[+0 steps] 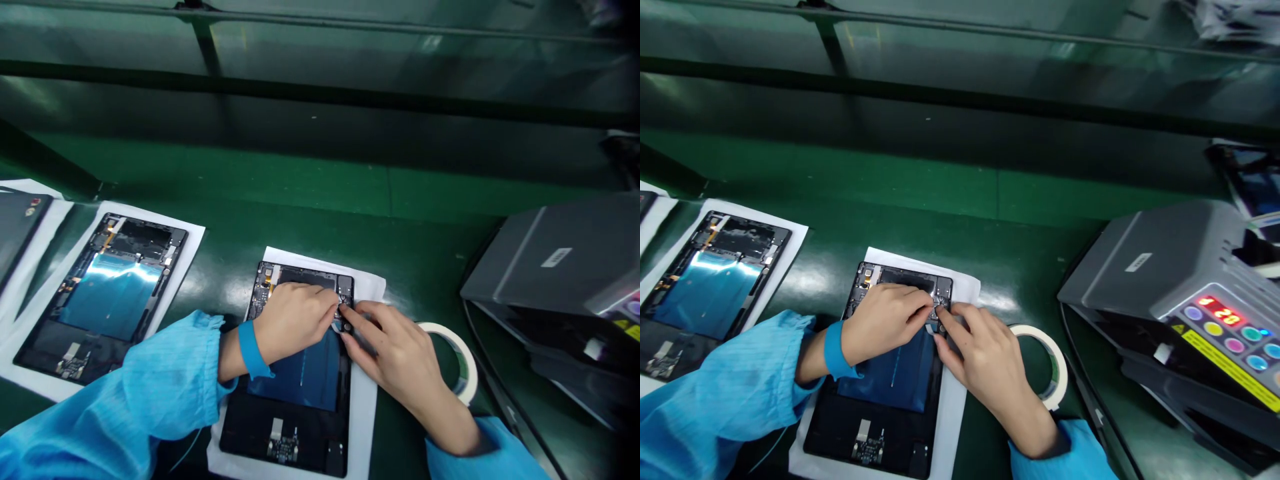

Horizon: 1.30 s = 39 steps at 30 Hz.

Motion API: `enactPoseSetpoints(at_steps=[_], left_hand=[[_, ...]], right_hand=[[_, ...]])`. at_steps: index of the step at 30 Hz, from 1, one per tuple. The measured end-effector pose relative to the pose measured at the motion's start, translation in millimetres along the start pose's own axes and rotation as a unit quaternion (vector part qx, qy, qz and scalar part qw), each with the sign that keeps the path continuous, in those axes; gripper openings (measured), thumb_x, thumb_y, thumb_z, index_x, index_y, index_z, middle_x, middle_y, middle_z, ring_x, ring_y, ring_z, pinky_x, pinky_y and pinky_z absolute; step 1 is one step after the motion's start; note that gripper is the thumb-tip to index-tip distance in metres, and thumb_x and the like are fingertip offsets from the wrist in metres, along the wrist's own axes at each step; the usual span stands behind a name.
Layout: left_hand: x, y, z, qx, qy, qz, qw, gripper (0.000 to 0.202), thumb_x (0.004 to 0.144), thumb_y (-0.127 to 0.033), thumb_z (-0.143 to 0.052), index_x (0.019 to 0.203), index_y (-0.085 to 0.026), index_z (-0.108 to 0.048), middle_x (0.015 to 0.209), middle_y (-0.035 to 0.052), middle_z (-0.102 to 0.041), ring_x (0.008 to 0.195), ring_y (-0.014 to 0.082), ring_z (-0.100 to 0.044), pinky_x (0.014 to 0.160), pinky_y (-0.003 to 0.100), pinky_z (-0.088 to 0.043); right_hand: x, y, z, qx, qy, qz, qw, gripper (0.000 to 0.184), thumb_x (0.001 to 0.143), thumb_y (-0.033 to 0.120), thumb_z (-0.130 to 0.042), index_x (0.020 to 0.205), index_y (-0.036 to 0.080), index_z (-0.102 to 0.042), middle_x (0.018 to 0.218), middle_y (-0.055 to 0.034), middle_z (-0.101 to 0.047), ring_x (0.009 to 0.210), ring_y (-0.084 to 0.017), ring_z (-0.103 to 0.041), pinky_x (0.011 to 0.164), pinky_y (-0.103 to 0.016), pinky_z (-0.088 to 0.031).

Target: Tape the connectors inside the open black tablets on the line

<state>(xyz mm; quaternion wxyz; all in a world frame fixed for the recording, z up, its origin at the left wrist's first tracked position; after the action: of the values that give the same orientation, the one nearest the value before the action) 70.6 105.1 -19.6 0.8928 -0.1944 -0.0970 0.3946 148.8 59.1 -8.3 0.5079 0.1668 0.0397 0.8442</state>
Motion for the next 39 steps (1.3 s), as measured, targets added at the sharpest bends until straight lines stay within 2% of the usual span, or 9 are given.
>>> enactPoseSetpoints(at_steps=[9,14,29,35,39], left_hand=[[-0.9,-2.5,-2.1,0.009,0.010,-0.017,1.000,0.012,0.088,-0.021,-0.051,0.079,-0.016,-0.058,0.070,0.0004,-0.063,0.065,0.0168,-0.063,0.057,0.027,-0.045],[-1.7,-2.1,-0.5,0.011,0.005,-0.020,1.000,0.013,0.088,-0.020,-0.051,0.078,-0.016,-0.058,0.072,0.0003,-0.063,0.066,0.0167,-0.063,0.058,0.026,-0.045],[-0.7,-1.4,-0.1,0.017,-0.003,-0.020,1.000,0.015,0.089,-0.021,-0.049,0.077,-0.018,-0.058,0.069,-0.0003,-0.063,0.064,0.0165,-0.063,0.056,0.027,-0.044],[0.0,-2.0,-1.1,0.013,0.002,-0.020,1.000,0.015,0.089,-0.020,-0.049,0.078,-0.017,-0.058,0.070,0.0002,-0.064,0.066,0.0170,-0.064,0.056,0.027,-0.044],[0.0,-0.6,-0.5,0.008,0.001,-0.016,1.000,0.016,0.090,-0.021,-0.047,0.079,-0.017,-0.059,0.071,0.0006,-0.063,0.067,0.0164,-0.064,0.057,0.026,-0.044]], right_hand=[[0.9,7.9,1.3,-0.043,0.005,0.021,0.999,0.027,0.089,0.028,-0.050,0.110,0.017,-0.064,0.096,-0.0075,-0.062,0.076,-0.017,-0.055,0.063,-0.030,-0.042],[-0.7,7.2,1.4,-0.025,-0.012,0.023,0.999,0.026,0.089,0.028,-0.052,0.109,0.018,-0.065,0.096,-0.0062,-0.063,0.073,-0.015,-0.053,0.064,-0.029,-0.042],[0.3,-0.1,2.7,0.032,-0.011,0.004,0.999,0.023,0.087,0.027,-0.054,0.104,0.019,-0.067,0.097,-0.0072,-0.062,0.076,-0.015,-0.057,0.069,-0.031,-0.047],[2.5,-2.4,2.2,0.057,-0.001,-0.015,0.998,0.023,0.088,0.026,-0.053,0.106,0.019,-0.066,0.097,-0.0073,-0.061,0.082,-0.017,-0.058,0.069,-0.031,-0.046],[2.3,-2.3,0.6,0.042,-0.001,-0.021,0.999,0.023,0.088,0.027,-0.053,0.105,0.021,-0.067,0.096,-0.0063,-0.060,0.079,-0.017,-0.056,0.067,-0.031,-0.043]])
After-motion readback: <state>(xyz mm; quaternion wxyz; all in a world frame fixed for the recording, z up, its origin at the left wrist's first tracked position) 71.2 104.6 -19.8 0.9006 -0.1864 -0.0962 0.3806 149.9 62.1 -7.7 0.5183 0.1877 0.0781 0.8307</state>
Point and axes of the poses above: each hand's wrist, its own x-axis towards the middle knuckle, its own z-axis out of the back of the hand, y = z × x, the point moved 10 cm from there along x, towards the middle knuckle
